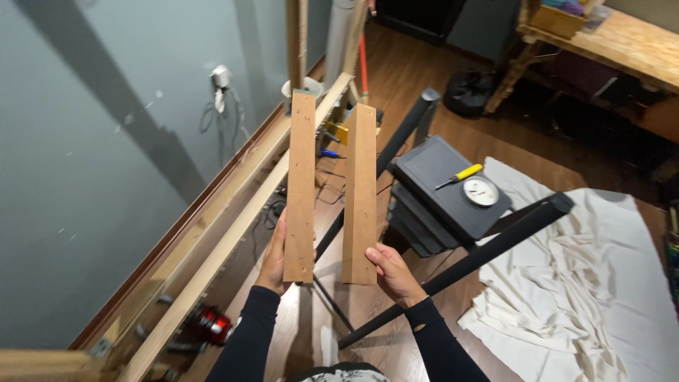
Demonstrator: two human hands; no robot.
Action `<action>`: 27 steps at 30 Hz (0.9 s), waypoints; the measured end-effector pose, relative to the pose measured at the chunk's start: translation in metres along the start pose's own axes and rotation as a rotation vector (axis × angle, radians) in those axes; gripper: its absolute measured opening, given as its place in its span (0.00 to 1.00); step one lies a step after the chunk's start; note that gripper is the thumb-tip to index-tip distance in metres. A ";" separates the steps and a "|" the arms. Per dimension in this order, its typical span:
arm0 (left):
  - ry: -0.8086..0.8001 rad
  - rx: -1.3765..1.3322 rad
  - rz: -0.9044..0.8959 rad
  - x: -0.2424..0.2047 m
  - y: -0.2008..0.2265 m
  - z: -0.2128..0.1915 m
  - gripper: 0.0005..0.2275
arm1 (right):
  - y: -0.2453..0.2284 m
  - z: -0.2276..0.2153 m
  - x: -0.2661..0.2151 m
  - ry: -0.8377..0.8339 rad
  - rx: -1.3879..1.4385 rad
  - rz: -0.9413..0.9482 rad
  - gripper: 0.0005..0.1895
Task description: The person uses a screwdriver to remove screws and metal brackets from a wooden frame structure.
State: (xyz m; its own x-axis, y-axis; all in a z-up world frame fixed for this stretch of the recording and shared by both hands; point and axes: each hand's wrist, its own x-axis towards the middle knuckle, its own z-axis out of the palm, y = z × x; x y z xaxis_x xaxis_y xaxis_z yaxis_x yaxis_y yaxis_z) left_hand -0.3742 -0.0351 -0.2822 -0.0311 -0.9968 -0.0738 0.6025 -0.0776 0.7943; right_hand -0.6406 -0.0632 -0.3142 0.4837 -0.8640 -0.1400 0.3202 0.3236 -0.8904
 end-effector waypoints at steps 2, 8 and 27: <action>0.012 -0.029 0.015 -0.013 0.003 -0.006 0.36 | 0.019 0.003 0.006 -0.077 0.020 0.023 0.22; 0.095 0.018 0.144 -0.045 0.005 -0.034 0.37 | 0.024 0.057 0.012 -0.097 -0.050 0.108 0.22; 0.216 -0.015 0.100 -0.098 0.020 -0.073 0.37 | 0.048 0.115 0.030 -0.280 -0.191 0.161 0.22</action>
State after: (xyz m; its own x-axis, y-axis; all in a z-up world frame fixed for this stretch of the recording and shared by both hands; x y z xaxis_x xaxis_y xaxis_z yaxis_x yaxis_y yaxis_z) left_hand -0.3006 0.0628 -0.3034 0.1998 -0.9719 -0.1244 0.6057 0.0227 0.7953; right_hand -0.5174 -0.0291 -0.3115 0.7282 -0.6602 -0.1840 0.0773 0.3458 -0.9351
